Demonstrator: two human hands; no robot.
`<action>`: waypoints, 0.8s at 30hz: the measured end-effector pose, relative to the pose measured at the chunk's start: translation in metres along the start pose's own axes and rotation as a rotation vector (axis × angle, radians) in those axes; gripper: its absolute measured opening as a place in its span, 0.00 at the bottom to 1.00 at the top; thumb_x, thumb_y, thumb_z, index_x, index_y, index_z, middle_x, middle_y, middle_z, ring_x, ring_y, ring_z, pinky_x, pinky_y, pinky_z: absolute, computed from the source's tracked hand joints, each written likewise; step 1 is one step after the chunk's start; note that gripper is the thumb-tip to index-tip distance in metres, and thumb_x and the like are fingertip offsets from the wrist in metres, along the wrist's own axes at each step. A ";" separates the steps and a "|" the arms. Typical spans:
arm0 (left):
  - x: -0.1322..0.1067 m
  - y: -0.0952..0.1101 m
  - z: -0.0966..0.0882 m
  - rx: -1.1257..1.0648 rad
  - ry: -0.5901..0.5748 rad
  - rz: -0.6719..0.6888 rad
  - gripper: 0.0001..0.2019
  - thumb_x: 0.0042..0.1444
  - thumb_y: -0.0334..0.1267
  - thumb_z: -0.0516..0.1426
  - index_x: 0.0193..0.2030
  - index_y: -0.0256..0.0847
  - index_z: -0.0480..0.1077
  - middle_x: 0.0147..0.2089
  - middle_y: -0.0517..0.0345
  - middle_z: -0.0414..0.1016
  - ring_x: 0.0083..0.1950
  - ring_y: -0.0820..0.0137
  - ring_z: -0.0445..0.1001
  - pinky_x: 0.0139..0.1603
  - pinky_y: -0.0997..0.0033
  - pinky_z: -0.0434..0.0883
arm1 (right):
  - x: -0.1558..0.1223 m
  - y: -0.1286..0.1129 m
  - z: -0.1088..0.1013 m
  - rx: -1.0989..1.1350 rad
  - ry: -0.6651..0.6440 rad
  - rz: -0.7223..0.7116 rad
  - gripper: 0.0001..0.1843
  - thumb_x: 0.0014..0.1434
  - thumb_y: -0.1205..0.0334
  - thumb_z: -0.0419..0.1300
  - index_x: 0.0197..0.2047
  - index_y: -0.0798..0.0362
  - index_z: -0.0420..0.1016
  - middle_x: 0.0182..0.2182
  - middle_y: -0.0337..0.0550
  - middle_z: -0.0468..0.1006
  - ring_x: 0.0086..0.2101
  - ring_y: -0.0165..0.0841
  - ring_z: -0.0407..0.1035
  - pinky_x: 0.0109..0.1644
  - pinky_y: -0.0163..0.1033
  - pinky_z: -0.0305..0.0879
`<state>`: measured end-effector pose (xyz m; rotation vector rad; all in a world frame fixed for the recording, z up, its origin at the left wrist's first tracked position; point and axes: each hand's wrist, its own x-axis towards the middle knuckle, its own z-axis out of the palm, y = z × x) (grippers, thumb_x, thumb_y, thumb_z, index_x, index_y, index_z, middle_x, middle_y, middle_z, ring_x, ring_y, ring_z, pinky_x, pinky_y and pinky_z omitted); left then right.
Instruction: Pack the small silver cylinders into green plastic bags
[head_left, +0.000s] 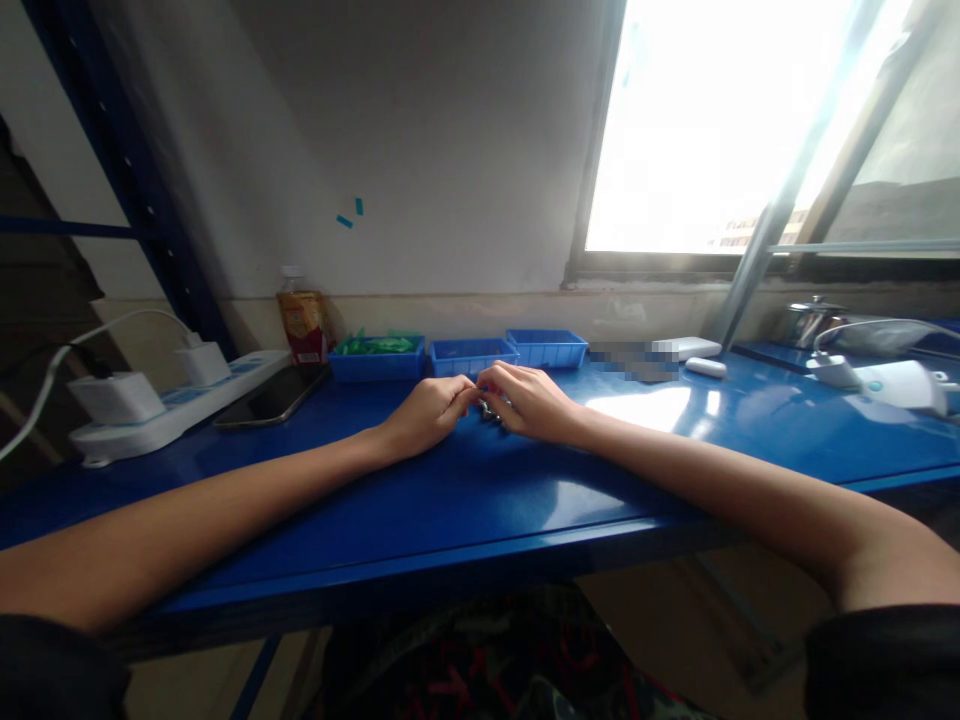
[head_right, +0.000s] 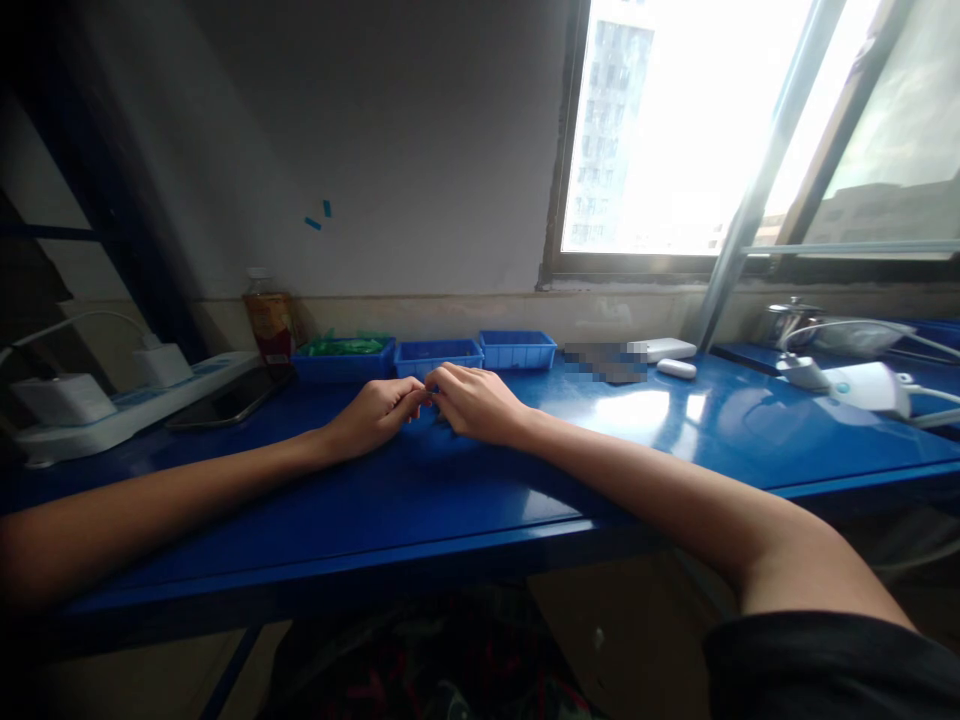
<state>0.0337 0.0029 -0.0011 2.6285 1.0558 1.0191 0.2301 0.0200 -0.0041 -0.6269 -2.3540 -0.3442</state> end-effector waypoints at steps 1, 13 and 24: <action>0.000 0.000 0.000 0.002 -0.014 0.001 0.19 0.65 0.45 0.45 0.31 0.36 0.70 0.25 0.59 0.71 0.26 0.73 0.69 0.29 0.75 0.62 | 0.000 0.000 0.000 -0.006 0.001 -0.005 0.05 0.63 0.64 0.51 0.42 0.52 0.65 0.35 0.43 0.75 0.34 0.32 0.69 0.37 0.34 0.60; -0.005 -0.001 0.004 0.193 0.075 0.015 0.15 0.59 0.47 0.54 0.48 0.42 0.63 0.34 0.60 0.73 0.29 0.72 0.71 0.30 0.75 0.65 | 0.001 -0.002 0.001 -0.040 0.011 0.055 0.10 0.66 0.62 0.47 0.36 0.54 0.66 0.31 0.43 0.74 0.32 0.31 0.68 0.36 0.34 0.59; -0.003 0.003 0.001 0.152 0.032 -0.050 0.12 0.64 0.43 0.46 0.39 0.40 0.66 0.30 0.58 0.73 0.29 0.70 0.71 0.30 0.74 0.63 | 0.000 -0.002 -0.003 0.019 -0.022 0.067 0.11 0.62 0.60 0.54 0.47 0.53 0.65 0.33 0.43 0.75 0.34 0.33 0.70 0.37 0.35 0.62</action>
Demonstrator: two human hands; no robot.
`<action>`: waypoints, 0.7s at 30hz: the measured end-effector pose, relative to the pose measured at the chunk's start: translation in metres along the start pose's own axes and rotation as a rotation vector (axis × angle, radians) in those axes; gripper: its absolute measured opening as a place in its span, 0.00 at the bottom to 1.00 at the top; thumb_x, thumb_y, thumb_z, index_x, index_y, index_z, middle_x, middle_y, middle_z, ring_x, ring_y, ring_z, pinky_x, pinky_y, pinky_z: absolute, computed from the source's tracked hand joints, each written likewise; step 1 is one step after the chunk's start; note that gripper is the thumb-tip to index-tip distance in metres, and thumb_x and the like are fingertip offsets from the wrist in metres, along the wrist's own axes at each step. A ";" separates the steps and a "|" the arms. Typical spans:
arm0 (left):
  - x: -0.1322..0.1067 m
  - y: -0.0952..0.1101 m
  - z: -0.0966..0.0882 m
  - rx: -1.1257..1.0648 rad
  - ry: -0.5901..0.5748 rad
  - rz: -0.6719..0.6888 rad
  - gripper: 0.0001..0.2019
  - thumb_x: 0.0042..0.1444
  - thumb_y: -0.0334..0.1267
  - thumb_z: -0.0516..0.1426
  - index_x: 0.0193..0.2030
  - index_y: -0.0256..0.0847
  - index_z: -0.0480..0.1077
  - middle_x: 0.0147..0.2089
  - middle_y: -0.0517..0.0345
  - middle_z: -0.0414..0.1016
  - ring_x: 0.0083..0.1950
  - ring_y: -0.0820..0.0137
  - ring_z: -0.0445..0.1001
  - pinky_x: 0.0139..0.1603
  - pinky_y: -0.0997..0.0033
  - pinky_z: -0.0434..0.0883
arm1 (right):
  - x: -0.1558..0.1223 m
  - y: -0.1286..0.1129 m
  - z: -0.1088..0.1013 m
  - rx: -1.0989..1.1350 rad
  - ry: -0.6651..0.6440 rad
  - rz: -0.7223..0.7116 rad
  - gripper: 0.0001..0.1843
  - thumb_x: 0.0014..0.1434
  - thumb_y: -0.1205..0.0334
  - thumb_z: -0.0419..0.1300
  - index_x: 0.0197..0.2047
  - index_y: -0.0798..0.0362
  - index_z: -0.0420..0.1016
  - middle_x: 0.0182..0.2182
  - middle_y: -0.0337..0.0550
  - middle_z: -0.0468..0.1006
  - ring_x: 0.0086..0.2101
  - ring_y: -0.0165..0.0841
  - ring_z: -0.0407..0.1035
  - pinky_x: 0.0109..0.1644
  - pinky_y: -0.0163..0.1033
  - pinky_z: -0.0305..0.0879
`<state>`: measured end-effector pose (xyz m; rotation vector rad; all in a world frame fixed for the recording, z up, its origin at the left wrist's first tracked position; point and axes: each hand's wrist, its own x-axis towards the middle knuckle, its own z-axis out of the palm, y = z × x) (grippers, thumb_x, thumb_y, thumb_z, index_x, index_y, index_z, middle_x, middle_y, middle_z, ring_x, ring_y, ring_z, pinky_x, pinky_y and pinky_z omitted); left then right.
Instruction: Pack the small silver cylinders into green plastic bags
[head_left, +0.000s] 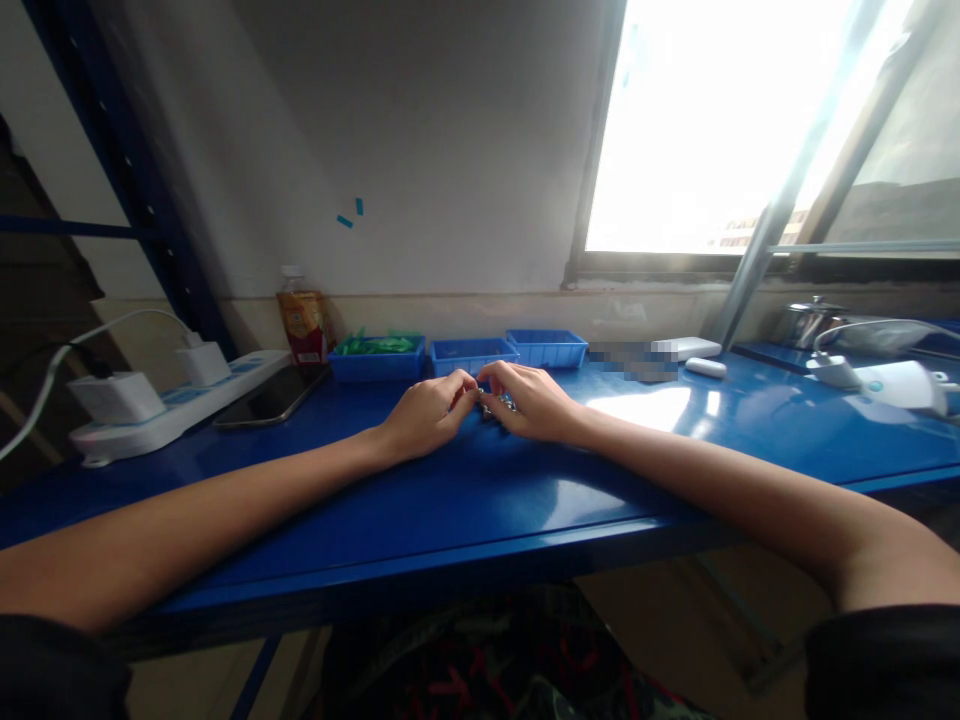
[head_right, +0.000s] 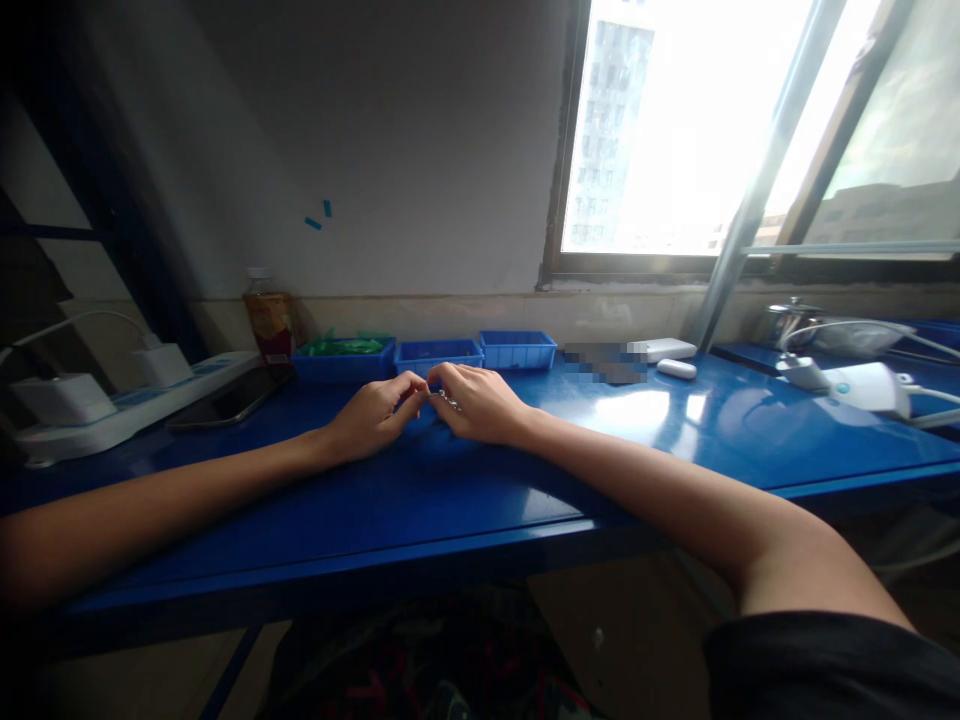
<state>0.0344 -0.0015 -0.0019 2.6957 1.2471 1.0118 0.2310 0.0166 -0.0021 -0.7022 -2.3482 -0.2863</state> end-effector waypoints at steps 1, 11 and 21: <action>0.000 0.000 0.000 -0.017 -0.005 0.002 0.13 0.65 0.43 0.46 0.38 0.40 0.66 0.30 0.58 0.73 0.28 0.71 0.70 0.30 0.74 0.63 | 0.000 0.000 0.000 0.002 -0.005 -0.020 0.12 0.61 0.59 0.55 0.47 0.53 0.64 0.34 0.43 0.75 0.33 0.33 0.70 0.37 0.35 0.62; 0.000 0.002 -0.002 -0.047 -0.045 -0.004 0.17 0.66 0.44 0.42 0.31 0.40 0.63 0.25 0.60 0.70 0.27 0.71 0.69 0.31 0.74 0.62 | 0.000 0.004 0.004 -0.069 0.087 -0.120 0.06 0.62 0.61 0.53 0.40 0.53 0.68 0.32 0.42 0.75 0.33 0.32 0.69 0.38 0.35 0.61; 0.001 -0.002 0.000 0.018 -0.030 0.010 0.14 0.66 0.46 0.43 0.42 0.41 0.65 0.30 0.59 0.74 0.30 0.70 0.72 0.32 0.73 0.64 | 0.001 0.000 0.003 -0.074 0.113 -0.065 0.08 0.63 0.60 0.52 0.36 0.54 0.69 0.30 0.42 0.74 0.32 0.31 0.67 0.39 0.35 0.60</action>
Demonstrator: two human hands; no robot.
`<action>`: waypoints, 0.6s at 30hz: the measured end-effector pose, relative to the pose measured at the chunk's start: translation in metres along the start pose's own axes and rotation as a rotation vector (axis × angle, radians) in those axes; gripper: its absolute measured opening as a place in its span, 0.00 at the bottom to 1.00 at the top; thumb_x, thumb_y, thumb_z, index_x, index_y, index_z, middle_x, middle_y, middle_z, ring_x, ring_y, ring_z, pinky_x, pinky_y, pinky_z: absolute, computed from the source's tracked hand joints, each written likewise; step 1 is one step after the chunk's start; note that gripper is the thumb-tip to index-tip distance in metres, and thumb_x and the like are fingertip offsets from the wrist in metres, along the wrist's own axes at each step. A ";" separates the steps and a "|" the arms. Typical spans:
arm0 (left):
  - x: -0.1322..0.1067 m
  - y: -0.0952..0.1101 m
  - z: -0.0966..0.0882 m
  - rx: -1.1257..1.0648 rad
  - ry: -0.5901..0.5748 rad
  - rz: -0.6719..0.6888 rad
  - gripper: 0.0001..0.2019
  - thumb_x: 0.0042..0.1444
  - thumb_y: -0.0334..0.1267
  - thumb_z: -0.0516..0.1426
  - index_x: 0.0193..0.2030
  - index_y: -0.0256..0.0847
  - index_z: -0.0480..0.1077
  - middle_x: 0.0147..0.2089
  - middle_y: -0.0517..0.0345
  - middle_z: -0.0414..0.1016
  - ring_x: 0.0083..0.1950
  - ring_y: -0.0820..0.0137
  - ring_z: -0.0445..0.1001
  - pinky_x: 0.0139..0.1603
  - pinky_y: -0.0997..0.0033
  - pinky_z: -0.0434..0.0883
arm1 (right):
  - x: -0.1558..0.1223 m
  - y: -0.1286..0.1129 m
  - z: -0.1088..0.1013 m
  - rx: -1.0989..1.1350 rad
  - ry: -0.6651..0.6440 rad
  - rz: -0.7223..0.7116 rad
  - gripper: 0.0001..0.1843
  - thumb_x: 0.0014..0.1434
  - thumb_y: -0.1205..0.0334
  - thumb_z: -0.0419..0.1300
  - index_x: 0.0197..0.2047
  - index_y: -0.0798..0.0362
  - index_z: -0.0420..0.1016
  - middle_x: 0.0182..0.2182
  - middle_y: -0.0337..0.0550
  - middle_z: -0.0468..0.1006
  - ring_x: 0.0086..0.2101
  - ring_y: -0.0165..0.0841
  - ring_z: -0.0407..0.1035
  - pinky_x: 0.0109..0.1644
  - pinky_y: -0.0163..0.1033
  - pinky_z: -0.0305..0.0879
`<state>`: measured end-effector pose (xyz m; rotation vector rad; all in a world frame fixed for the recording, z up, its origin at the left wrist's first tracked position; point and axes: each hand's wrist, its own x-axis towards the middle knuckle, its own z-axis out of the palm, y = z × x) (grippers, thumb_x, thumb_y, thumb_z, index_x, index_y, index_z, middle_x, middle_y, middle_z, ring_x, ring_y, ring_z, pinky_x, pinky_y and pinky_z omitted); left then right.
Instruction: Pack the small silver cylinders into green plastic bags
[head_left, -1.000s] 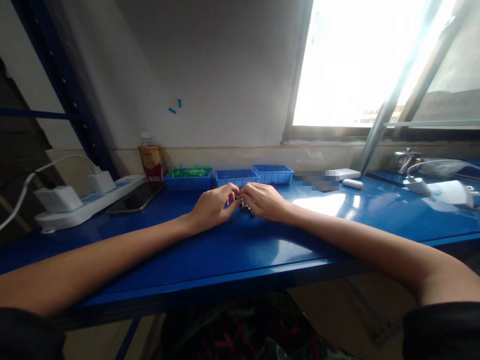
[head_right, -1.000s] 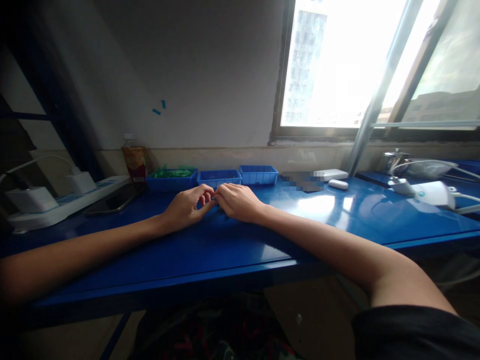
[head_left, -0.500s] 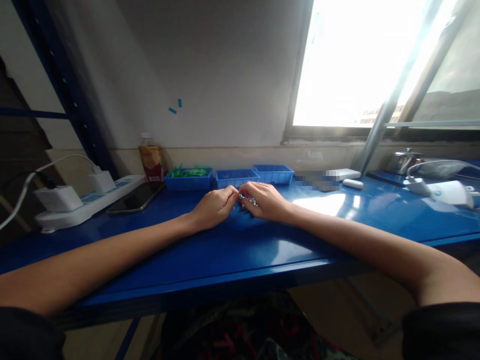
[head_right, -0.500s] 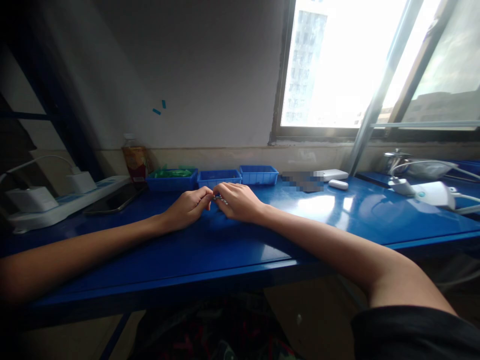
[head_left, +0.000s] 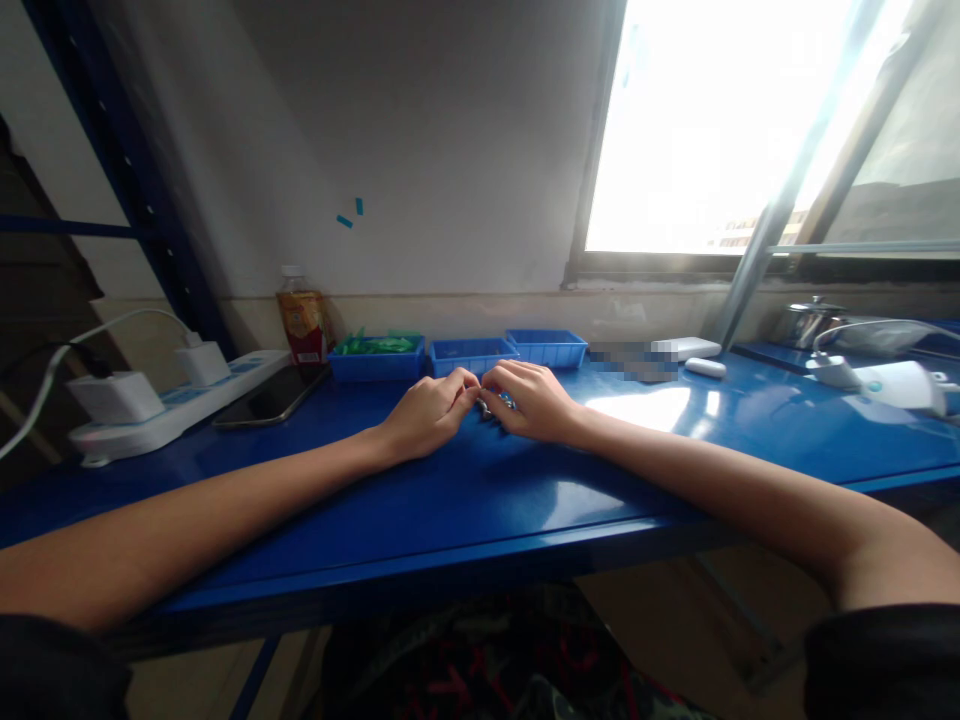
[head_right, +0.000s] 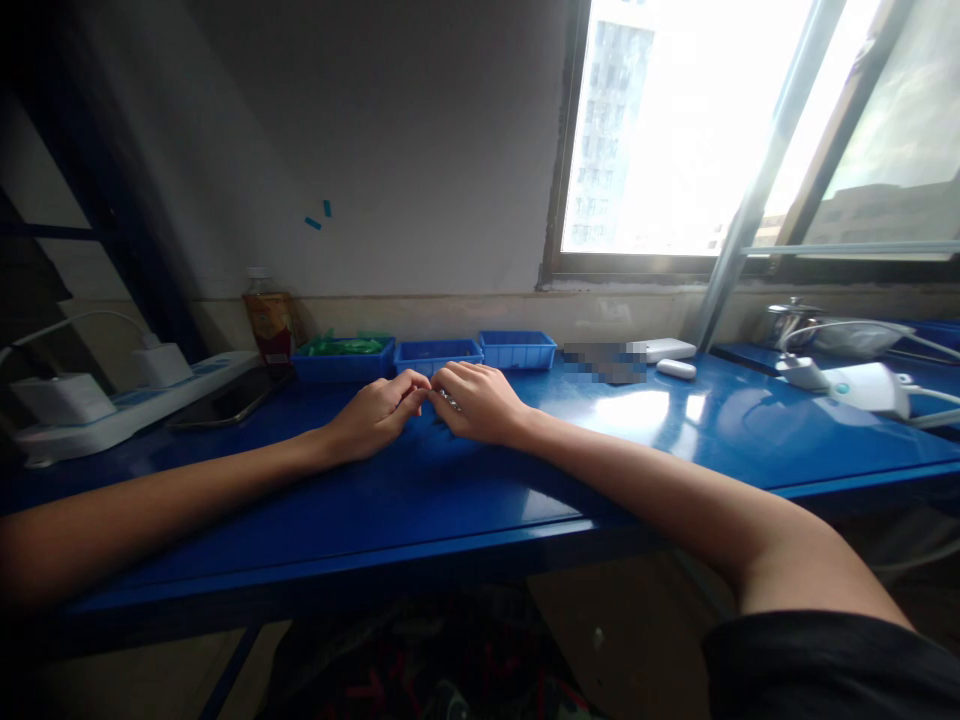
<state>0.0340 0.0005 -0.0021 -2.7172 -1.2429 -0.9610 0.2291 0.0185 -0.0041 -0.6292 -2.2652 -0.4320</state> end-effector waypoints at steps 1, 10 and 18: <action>0.000 0.000 0.000 -0.013 0.017 0.020 0.13 0.65 0.45 0.45 0.46 0.41 0.64 0.31 0.59 0.74 0.31 0.70 0.73 0.33 0.72 0.65 | 0.000 0.000 -0.001 0.002 -0.003 0.021 0.09 0.63 0.60 0.51 0.34 0.54 0.69 0.30 0.42 0.74 0.32 0.31 0.67 0.38 0.35 0.60; -0.002 -0.001 0.002 0.140 0.082 0.146 0.08 0.59 0.40 0.52 0.42 0.40 0.64 0.33 0.58 0.74 0.34 0.68 0.73 0.40 0.67 0.65 | 0.001 0.000 -0.002 0.030 -0.079 0.027 0.15 0.65 0.59 0.48 0.30 0.54 0.68 0.27 0.43 0.73 0.30 0.31 0.66 0.38 0.35 0.60; -0.001 0.000 0.000 0.094 0.071 0.100 0.12 0.64 0.42 0.47 0.41 0.39 0.67 0.32 0.57 0.74 0.35 0.67 0.72 0.40 0.67 0.64 | 0.000 -0.001 -0.004 0.092 -0.029 0.049 0.10 0.63 0.58 0.53 0.44 0.54 0.67 0.31 0.41 0.75 0.32 0.31 0.69 0.37 0.34 0.61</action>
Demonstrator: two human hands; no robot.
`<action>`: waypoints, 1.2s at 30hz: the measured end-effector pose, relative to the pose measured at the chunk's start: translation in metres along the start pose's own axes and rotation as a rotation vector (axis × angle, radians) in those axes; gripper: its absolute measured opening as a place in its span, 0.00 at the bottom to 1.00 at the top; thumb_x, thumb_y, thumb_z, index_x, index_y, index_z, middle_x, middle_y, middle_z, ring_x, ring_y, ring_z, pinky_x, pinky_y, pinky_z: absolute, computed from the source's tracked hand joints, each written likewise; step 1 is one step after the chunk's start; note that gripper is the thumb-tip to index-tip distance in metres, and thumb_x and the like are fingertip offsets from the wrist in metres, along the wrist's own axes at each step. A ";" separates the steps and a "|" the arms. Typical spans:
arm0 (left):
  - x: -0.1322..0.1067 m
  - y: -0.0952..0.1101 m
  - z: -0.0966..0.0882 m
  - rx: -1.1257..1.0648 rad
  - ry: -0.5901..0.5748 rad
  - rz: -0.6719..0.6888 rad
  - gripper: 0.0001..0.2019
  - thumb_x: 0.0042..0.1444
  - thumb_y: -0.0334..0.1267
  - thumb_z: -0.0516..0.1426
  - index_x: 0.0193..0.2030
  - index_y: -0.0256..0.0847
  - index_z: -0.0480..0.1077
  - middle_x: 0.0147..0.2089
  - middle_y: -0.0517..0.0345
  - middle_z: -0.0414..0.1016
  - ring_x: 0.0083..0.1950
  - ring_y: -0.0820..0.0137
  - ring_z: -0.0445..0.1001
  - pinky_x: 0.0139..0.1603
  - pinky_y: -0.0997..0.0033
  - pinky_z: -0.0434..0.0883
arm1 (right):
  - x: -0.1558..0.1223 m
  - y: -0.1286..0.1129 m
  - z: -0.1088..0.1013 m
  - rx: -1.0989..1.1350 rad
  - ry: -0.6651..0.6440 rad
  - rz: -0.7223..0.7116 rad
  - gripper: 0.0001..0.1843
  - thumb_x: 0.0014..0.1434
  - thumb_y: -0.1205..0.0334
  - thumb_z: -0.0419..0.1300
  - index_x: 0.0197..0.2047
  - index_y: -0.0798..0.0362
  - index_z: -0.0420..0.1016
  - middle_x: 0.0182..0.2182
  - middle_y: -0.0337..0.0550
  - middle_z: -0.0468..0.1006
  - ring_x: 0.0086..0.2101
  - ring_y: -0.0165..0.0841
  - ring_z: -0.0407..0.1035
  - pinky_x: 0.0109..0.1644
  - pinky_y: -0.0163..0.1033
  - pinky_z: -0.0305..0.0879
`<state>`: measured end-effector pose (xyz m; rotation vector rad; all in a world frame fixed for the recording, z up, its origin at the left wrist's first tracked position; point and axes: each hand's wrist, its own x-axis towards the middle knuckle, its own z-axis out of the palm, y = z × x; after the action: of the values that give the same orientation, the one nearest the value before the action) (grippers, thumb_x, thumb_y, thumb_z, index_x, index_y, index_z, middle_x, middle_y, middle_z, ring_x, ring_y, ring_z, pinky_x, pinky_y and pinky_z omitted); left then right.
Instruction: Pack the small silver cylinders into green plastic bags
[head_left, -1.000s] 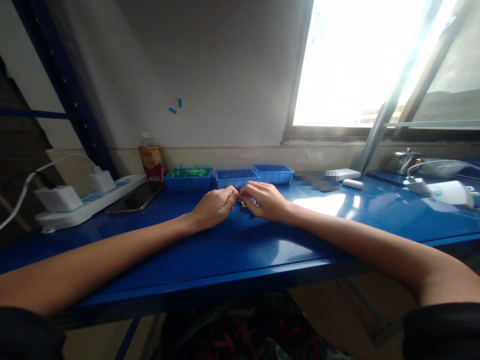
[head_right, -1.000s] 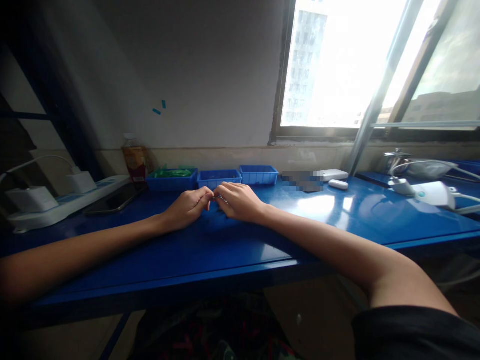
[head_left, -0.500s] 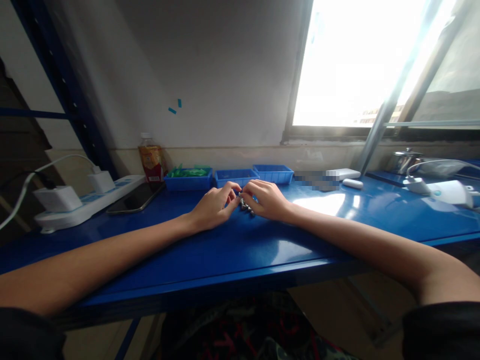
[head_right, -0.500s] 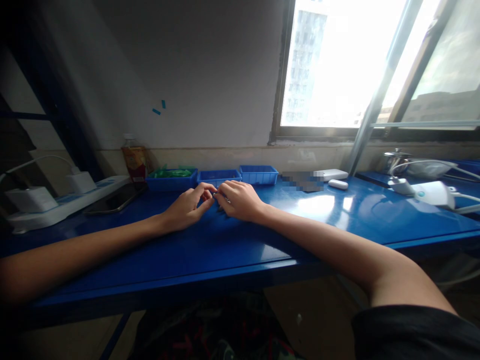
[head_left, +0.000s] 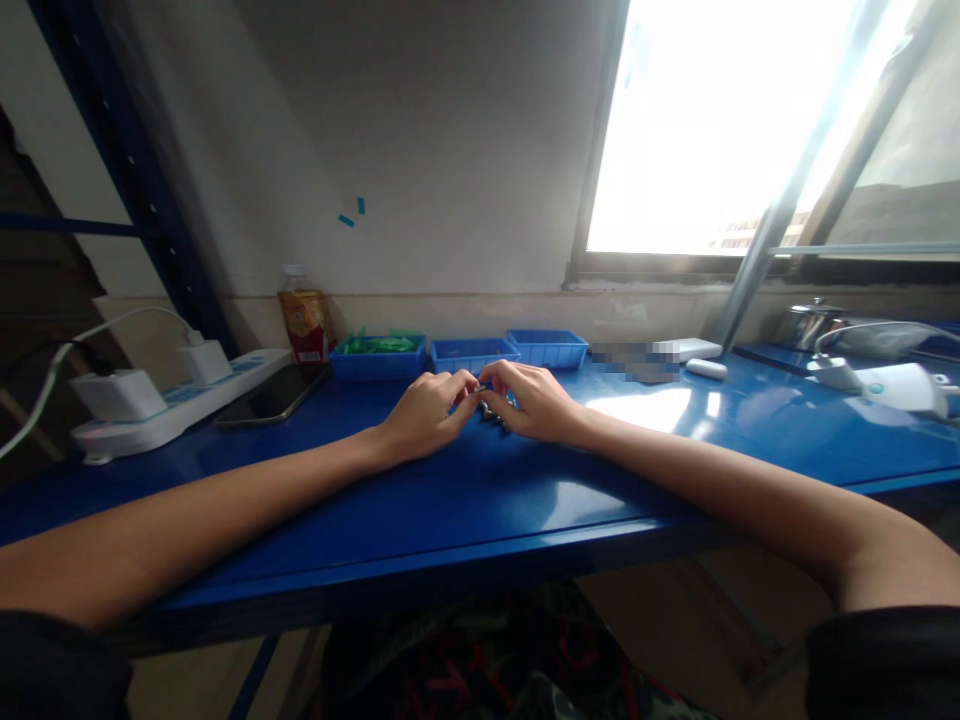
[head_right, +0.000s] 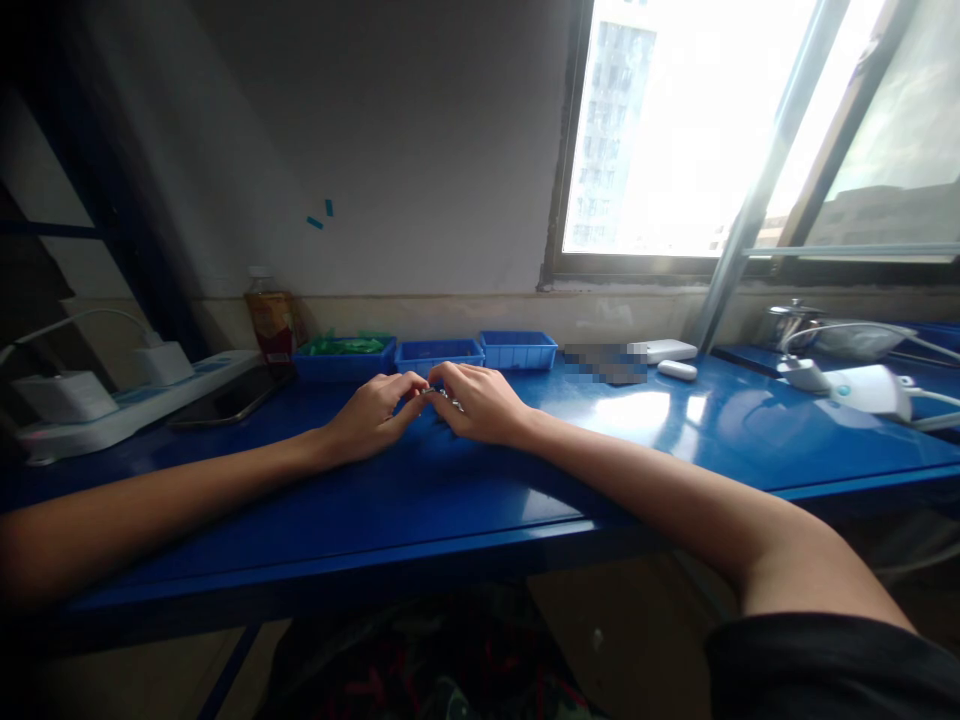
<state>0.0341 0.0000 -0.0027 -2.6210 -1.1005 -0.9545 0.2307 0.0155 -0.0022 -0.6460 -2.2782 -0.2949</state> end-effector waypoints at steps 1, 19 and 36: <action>0.000 0.000 0.000 -0.023 -0.003 -0.002 0.12 0.65 0.42 0.46 0.40 0.39 0.67 0.32 0.56 0.74 0.35 0.67 0.72 0.39 0.68 0.64 | 0.000 0.000 0.000 -0.001 0.006 -0.019 0.10 0.63 0.59 0.53 0.44 0.53 0.67 0.32 0.42 0.76 0.32 0.31 0.69 0.38 0.34 0.62; 0.002 -0.007 0.007 -0.043 -0.157 0.067 0.12 0.60 0.35 0.51 0.48 0.41 0.71 0.49 0.51 0.72 0.51 0.62 0.69 0.55 0.60 0.66 | 0.020 0.025 -0.058 -0.286 0.412 0.181 0.19 0.66 0.53 0.42 0.48 0.54 0.68 0.37 0.50 0.76 0.37 0.38 0.71 0.44 0.44 0.64; 0.003 -0.006 0.005 -0.096 -0.193 0.093 0.07 0.58 0.38 0.54 0.40 0.43 0.72 0.33 0.56 0.71 0.37 0.67 0.69 0.39 0.69 0.67 | 0.023 0.028 -0.010 -0.378 -0.154 0.464 0.18 0.62 0.50 0.52 0.49 0.51 0.71 0.36 0.46 0.81 0.35 0.39 0.74 0.34 0.37 0.61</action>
<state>0.0346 0.0080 -0.0053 -2.8648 -0.9839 -0.7669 0.2378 0.0434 0.0220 -1.4054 -2.1479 -0.4633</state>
